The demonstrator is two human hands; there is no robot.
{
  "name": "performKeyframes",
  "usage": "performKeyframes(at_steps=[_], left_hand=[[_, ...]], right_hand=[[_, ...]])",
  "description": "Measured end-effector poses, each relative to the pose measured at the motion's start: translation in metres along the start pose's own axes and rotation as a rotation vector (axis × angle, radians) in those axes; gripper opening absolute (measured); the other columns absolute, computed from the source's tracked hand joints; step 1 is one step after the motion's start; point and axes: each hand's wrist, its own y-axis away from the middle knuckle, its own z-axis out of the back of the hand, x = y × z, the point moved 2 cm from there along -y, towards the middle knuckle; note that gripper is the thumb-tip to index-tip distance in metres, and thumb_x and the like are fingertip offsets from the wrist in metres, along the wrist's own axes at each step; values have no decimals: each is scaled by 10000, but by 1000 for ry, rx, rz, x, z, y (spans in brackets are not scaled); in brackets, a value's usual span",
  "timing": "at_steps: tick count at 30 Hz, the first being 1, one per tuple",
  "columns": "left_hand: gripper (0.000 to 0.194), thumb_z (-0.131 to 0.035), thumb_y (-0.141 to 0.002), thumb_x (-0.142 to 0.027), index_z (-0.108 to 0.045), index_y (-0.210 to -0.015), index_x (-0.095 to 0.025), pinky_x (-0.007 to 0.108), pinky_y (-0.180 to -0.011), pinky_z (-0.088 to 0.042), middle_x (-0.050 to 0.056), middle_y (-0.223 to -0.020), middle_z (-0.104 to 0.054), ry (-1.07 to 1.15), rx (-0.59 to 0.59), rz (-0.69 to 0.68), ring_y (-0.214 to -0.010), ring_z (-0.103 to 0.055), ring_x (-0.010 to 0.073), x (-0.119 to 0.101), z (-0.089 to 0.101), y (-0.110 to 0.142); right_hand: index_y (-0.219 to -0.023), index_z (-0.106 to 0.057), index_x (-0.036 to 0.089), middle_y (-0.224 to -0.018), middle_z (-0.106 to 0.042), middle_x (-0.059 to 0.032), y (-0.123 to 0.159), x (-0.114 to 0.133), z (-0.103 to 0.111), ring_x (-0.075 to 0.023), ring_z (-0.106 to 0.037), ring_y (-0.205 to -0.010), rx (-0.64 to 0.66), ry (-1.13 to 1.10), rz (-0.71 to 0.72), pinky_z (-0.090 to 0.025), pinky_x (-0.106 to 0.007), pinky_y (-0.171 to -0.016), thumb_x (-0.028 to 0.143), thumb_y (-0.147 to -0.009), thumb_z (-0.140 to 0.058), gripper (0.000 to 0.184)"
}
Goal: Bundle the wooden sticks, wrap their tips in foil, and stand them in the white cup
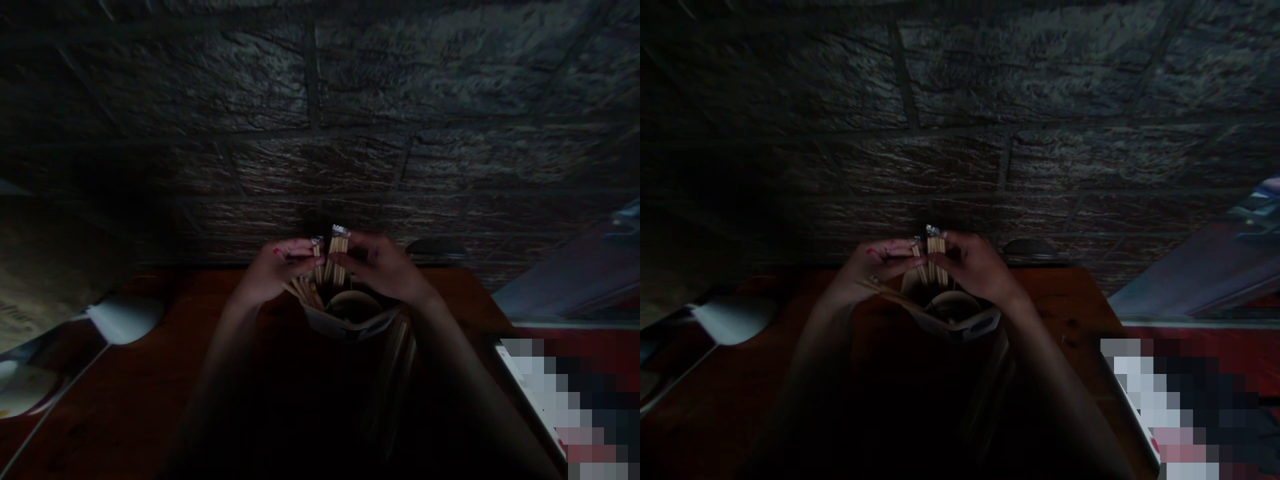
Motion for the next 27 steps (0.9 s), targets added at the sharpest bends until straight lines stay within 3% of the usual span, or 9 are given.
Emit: performKeyframes(at_steps=[4,9,15,21,27], left_hand=[[333,-780,-777,-326,-751,-1058,-150,378,-947,-538,102,-1085,-773,4,64,-10,-1002,-722,239,1,2,-2],[288,-734,-825,-332,-755,-1056,-160,410,-1028,-502,96,-1129,-763,-40,42,-62,-1061,-705,240,-8,4,1],[308,-755,-809,-337,-747,-1060,-160,393,-995,-524,96,-1091,-772,-8,26,-62,-1019,-714,228,-9,0,1],[287,-738,-826,-322,-739,-1062,-159,373,-975,-526,93,-1094,-768,-28,25,-62,-999,-714,212,-5,2,-1],[247,-686,-869,-293,-727,-1081,-175,338,-960,-522,76,-1096,-765,-66,4,-75,-1029,-698,200,-9,1,1]], right_hand=[[-903,-715,192,-848,-739,-2,-2,-3,-8,-159,-654,-767,-9,46,-38,-477,-271,-702,313,-884,-657,136],[-950,-719,213,-855,-724,-7,-1,5,-3,-179,-659,-822,-28,69,-15,-489,-299,-753,378,-933,-587,212],[-985,-721,192,-798,-704,-17,1,7,0,-153,-593,-666,-33,159,-54,-459,-299,-655,403,-942,-557,270],[-1028,-728,225,-820,-709,-19,-1,1,-3,-189,-649,-781,-49,127,-4,-497,-341,-778,394,-950,-551,257],[-1009,-699,225,-764,-690,-9,-1,4,-4,-179,-647,-756,-87,158,-23,-496,-317,-743,337,-939,-565,188]])
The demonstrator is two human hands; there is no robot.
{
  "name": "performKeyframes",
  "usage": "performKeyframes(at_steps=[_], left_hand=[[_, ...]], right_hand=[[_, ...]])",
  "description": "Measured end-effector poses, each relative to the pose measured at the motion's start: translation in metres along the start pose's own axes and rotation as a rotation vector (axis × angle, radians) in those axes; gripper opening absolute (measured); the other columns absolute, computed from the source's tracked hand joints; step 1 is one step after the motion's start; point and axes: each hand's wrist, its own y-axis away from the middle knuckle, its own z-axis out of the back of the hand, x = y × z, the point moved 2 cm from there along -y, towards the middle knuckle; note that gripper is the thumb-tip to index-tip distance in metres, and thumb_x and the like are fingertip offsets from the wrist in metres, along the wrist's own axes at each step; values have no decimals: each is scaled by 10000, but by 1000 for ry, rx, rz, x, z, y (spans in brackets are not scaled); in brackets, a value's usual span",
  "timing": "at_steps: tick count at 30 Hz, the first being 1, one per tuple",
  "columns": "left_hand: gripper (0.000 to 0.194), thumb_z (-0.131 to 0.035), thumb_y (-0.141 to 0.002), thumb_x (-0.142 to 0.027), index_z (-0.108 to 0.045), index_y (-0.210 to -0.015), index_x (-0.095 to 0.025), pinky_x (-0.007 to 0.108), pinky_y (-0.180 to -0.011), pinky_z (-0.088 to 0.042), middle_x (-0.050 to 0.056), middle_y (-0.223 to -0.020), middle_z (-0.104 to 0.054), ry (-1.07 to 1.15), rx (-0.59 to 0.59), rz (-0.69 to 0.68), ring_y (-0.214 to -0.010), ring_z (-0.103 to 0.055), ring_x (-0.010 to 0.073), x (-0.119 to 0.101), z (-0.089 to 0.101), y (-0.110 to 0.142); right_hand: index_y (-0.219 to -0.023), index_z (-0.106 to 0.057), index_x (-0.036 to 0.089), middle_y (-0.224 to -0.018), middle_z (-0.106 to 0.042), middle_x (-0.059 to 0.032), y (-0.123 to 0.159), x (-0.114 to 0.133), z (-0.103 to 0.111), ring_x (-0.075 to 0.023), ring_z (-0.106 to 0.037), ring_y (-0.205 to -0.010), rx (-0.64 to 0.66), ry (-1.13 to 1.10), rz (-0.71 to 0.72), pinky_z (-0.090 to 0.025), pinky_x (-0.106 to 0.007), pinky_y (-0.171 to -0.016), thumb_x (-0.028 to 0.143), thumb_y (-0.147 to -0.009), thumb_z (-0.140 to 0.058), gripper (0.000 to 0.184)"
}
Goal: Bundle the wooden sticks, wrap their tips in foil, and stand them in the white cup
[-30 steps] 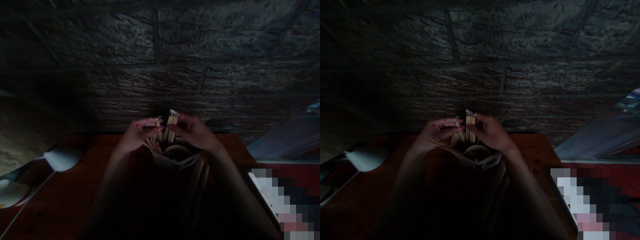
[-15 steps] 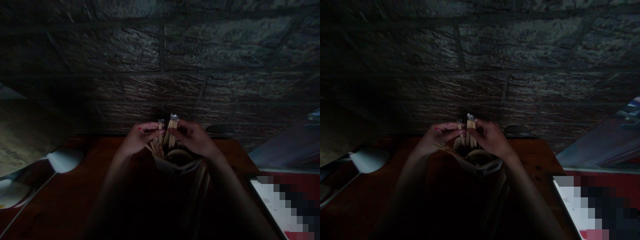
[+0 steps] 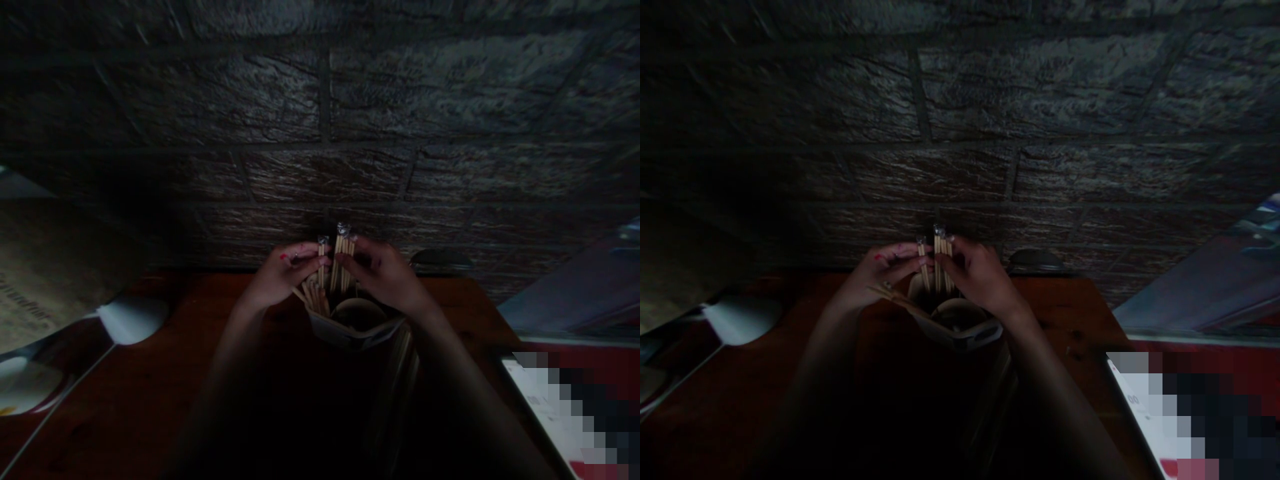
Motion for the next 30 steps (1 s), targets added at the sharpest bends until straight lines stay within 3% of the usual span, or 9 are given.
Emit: performKeyframes(at_steps=[7,11,20,24,30], left_hand=[[265,-652,-891,-332,-730,-1076,-158,341,-936,-516,81,-1102,-758,-27,55,-20,-1002,-697,210,0,0,0],[244,-674,-866,-325,-743,-1023,-152,354,-920,-523,83,-1059,-769,-26,62,-2,-977,-707,215,2,1,0],[203,-706,-833,-289,-761,-970,-150,344,-892,-534,85,-1008,-780,-8,56,4,-917,-713,199,1,1,1],[202,-685,-846,-277,-762,-987,-155,352,-901,-538,84,-1020,-780,-17,45,12,-917,-715,197,1,2,1],[181,-692,-843,-280,-757,-959,-156,342,-877,-542,76,-988,-782,-18,37,3,-901,-714,196,2,1,1]], right_hand=[[-872,-676,200,-730,-679,13,0,0,-7,-133,-593,-637,75,38,10,-412,-264,-617,315,-927,-587,156],[-893,-700,202,-825,-723,1,0,-4,-10,-146,-643,-736,84,-19,-1,-441,-269,-685,281,-895,-631,105],[-883,-689,210,-731,-666,16,1,-8,-9,-115,-588,-595,156,-261,-114,-476,-257,-591,350,-891,-628,153],[-865,-677,214,-750,-679,5,0,-9,-12,-125,-617,-625,167,-361,-164,-523,-269,-595,359,-858,-665,146],[-832,-676,202,-679,-646,22,0,-10,-12,-103,-569,-564,144,-240,-142,-457,-247,-551,306,-868,-654,112]])
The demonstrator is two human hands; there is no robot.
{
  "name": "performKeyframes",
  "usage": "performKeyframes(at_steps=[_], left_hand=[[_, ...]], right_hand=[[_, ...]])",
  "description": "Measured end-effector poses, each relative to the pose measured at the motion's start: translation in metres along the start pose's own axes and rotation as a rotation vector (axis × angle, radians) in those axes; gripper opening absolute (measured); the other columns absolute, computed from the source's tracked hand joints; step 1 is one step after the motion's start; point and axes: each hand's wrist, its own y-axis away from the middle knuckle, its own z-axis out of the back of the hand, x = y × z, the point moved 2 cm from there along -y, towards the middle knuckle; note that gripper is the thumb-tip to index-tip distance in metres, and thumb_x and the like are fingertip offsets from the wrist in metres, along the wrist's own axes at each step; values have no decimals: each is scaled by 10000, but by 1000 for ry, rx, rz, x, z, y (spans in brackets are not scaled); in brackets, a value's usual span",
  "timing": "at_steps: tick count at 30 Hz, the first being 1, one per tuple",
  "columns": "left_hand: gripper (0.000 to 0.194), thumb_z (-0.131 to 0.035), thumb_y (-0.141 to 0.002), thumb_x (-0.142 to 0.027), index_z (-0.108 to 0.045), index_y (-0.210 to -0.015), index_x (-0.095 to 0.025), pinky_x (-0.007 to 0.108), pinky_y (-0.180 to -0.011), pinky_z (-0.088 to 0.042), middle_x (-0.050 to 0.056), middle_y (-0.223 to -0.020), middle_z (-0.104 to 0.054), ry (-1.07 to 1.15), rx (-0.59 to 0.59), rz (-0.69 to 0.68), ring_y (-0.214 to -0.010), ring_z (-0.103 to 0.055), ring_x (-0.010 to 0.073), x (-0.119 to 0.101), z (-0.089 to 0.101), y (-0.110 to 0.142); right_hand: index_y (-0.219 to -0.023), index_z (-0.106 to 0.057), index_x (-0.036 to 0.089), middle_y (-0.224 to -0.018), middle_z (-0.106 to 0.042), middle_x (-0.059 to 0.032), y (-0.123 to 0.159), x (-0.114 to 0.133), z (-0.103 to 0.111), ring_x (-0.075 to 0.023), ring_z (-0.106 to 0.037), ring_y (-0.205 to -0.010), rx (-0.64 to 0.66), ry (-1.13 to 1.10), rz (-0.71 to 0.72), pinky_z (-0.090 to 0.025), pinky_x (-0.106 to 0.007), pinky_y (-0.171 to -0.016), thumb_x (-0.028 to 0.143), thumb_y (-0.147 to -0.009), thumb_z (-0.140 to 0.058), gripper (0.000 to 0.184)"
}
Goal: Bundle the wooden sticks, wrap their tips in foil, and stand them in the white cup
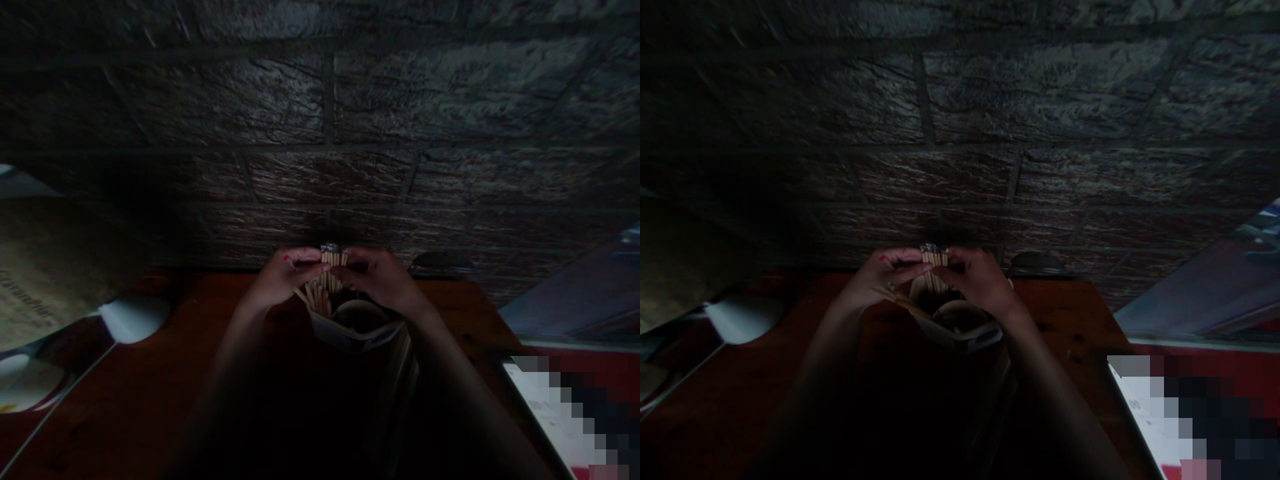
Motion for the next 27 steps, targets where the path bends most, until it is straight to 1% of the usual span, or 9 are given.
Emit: performKeyframes(at_steps=[3,6,9,11,13,17,22,27], left_hand=[[175,-705,-832,-288,-750,-927,-148,327,-847,-539,74,-962,-779,-8,-12,-10,-875,-708,190,1,0,0],[196,-725,-817,-310,-745,-924,-147,321,-834,-536,74,-948,-776,-26,-42,-8,-882,-703,195,0,1,0],[219,-746,-800,-325,-741,-929,-148,319,-833,-536,76,-958,-776,-39,-65,-1,-894,-701,201,0,0,0],[216,-730,-813,-325,-741,-935,-147,318,-831,-535,77,-966,-775,-42,-50,-6,-892,-700,198,0,-1,-1],[205,-710,-829,-319,-743,-934,-145,315,-824,-533,75,-959,-774,-50,-30,-12,-882,-698,194,1,-1,-1],[187,-693,-841,-297,-740,-945,-149,306,-811,-532,64,-947,-771,-76,-11,-30,-897,-693,193,4,-1,-1],[199,-658,-870,-283,-723,-993,-141,303,-820,-531,77,-993,-770,-27,20,-9,-916,-703,191,3,-3,-1],[192,-667,-860,-284,-721,-973,-139,301,-833,-529,76,-993,-769,-37,9,2,-914,-704,185,0,-4,-1]], right_hand=[[-880,-698,197,-777,-698,1,1,1,4,-119,-610,-639,2,7,3,-472,-245,-578,321,-855,-671,129],[-924,-709,207,-876,-727,-14,3,1,9,-142,-652,-733,42,-83,-24,-507,-245,-604,337,-843,-680,156],[-935,-721,221,-873,-732,-9,4,-1,13,-149,-669,-751,70,-159,-101,-519,-244,-600,329,-826,-691,156],[-936,-734,225,-867,-732,-7,5,-1,15,-146,-668,-746,70,-164,-118,-514,-242,-595,325,-829,-688,153],[-942,-743,224,-844,-725,-2,4,0,16,-134,-648,-709,57,-135,-92,-497,-237,-583,317,-846,-672,151],[-959,-746,217,-844,-719,-1,4,2,15,-122,-622,-710,28,-83,-15,-495,-244,-635,300,-863,-662,152],[-948,-736,207,-791,-682,-3,3,0,12,-124,-608,-668,88,-127,-68,-507,-254,-623,367,-857,-675,194],[-927,-717,194,-803,-681,-9,4,-2,12,-124,-609,-672,68,-69,-45,-504,-261,-630,350,-868,-655,178]])
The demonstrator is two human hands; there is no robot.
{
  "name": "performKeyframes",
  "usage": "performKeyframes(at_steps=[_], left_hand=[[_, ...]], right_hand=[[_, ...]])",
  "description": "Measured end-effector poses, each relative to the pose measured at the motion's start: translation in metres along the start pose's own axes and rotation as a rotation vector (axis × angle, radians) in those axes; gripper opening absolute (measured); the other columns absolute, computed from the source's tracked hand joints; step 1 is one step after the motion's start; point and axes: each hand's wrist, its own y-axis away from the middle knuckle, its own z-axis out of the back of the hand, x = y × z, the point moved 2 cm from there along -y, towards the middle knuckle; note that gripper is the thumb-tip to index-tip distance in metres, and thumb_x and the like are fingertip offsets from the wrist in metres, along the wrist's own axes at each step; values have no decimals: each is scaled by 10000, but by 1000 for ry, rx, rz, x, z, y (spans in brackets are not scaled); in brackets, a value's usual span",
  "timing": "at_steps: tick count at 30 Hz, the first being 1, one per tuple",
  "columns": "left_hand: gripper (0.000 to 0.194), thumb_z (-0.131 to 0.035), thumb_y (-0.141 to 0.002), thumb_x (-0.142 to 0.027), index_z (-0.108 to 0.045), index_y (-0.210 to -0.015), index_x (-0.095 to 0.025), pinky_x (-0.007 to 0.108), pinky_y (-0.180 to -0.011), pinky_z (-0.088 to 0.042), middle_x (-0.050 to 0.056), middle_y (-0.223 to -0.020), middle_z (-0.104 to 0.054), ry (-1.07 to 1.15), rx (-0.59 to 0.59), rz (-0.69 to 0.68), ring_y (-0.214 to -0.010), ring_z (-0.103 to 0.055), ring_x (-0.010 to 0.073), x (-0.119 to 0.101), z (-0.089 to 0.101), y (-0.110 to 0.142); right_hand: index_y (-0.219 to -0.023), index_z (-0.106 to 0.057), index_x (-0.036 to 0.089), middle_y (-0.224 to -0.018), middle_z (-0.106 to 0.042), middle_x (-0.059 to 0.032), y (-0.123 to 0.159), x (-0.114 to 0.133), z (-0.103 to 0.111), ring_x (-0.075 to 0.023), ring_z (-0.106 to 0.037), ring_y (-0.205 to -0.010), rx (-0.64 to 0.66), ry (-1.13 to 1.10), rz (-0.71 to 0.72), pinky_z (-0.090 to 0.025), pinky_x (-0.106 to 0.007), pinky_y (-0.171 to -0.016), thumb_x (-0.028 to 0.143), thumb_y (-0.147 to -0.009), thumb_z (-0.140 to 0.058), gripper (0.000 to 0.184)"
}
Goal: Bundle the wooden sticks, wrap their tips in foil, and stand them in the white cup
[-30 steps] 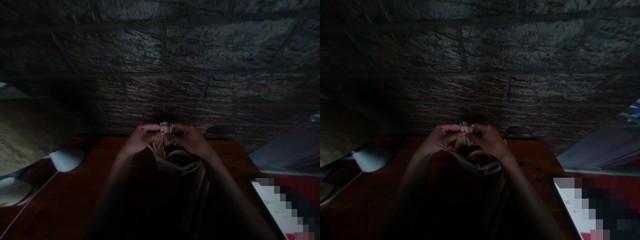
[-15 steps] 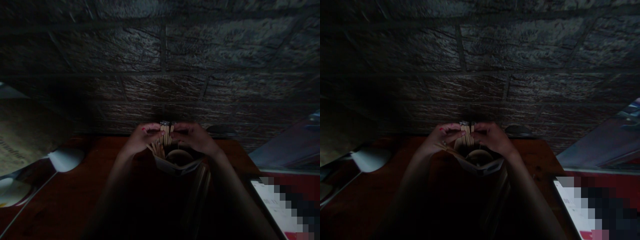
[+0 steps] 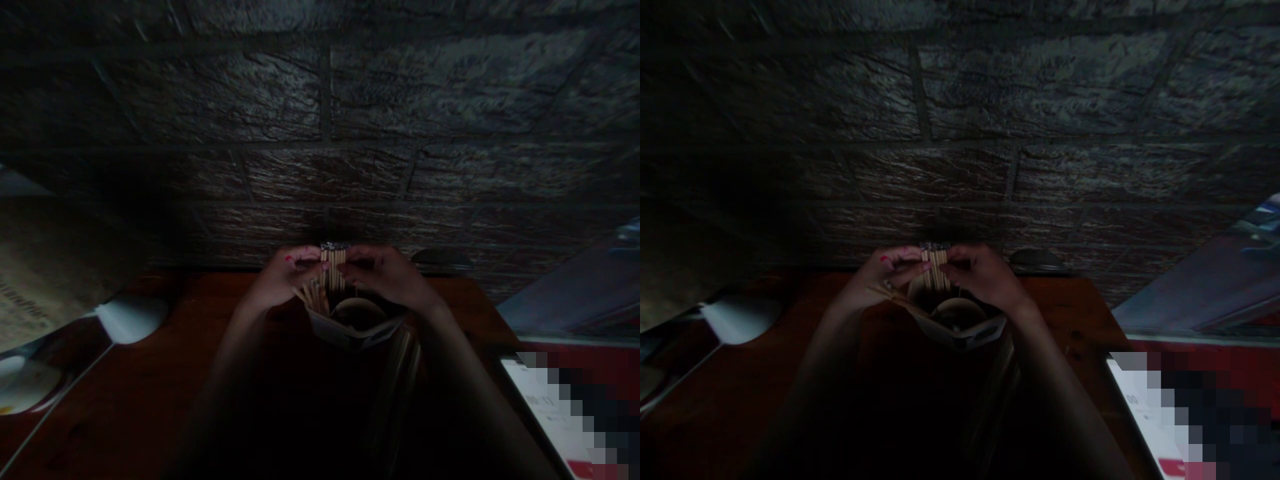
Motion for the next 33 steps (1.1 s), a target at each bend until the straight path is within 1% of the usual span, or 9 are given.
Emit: performKeyframes(at_steps=[6,9,12,14,18,22,25,33], left_hand=[[164,-713,-811,-269,-741,-910,-141,289,-798,-536,69,-952,-779,-4,-5,7,-856,-707,176,0,1,-1],[190,-739,-786,-278,-754,-915,-139,293,-804,-534,74,-956,-785,12,-14,17,-851,-713,182,3,2,-1],[228,-744,-787,-300,-762,-941,-134,300,-800,-534,84,-975,-788,35,-39,51,-838,-720,189,5,2,-1],[243,-744,-790,-308,-766,-959,-135,304,-795,-536,87,-985,-789,43,-52,64,-833,-722,191,6,2,-1],[232,-738,-796,-301,-772,-964,-145,306,-798,-538,78,-974,-793,53,-58,58,-834,-723,190,6,2,-1],[201,-737,-791,-280,-771,-931,-141,295,-782,-531,75,-951,-794,17,-63,57,-810,-717,180,4,2,-2],[183,-725,-799,-272,-764,-920,-141,283,-767,-524,70,-950,-791,-1,-43,64,-799,-708,169,2,2,-2],[177,-733,-793,-282,-742,-898,-139,274,-758,-512,61,-928,-776,28,-9,67,-806,-693,163,3,4,-1]], right_hand=[[-911,-706,182,-775,-673,-6,1,-1,0,-123,-604,-656,-25,76,23,-483,-256,-606,341,-877,-635,178],[-900,-705,177,-791,-688,-12,1,1,1,-132,-622,-688,-45,84,38,-486,-255,-618,326,-859,-653,162],[-949,-714,183,-850,-718,-18,1,4,0,-137,-640,-722,-35,80,44,-488,-251,-625,304,-863,-645,164],[-950,-716,188,-847,-724,-12,0,4,0,-134,-645,-720,-30,78,41,-488,-249,-625,294,-871,-634,156],[-928,-717,197,-874,-740,-3,-1,2,-1,-136,-666,-777,-57,66,64,-499,-249,-662,273,-865,-649,120],[-915,-721,200,-869,-749,-4,-2,1,-1,-140,-677,-772,-56,87,76,-497,-259,-678,265,-863,-656,106],[-903,-725,206,-876,-759,-2,-2,3,-2,-144,-689,-786,-65,106,78,-503,-267,-703,251,-859,-658,92],[-975,-748,196,-967,-774,-37,-1,5,-1,-193,-716,-903,-36,109,53,-532,-321,-813,244,-849,-670,157]])
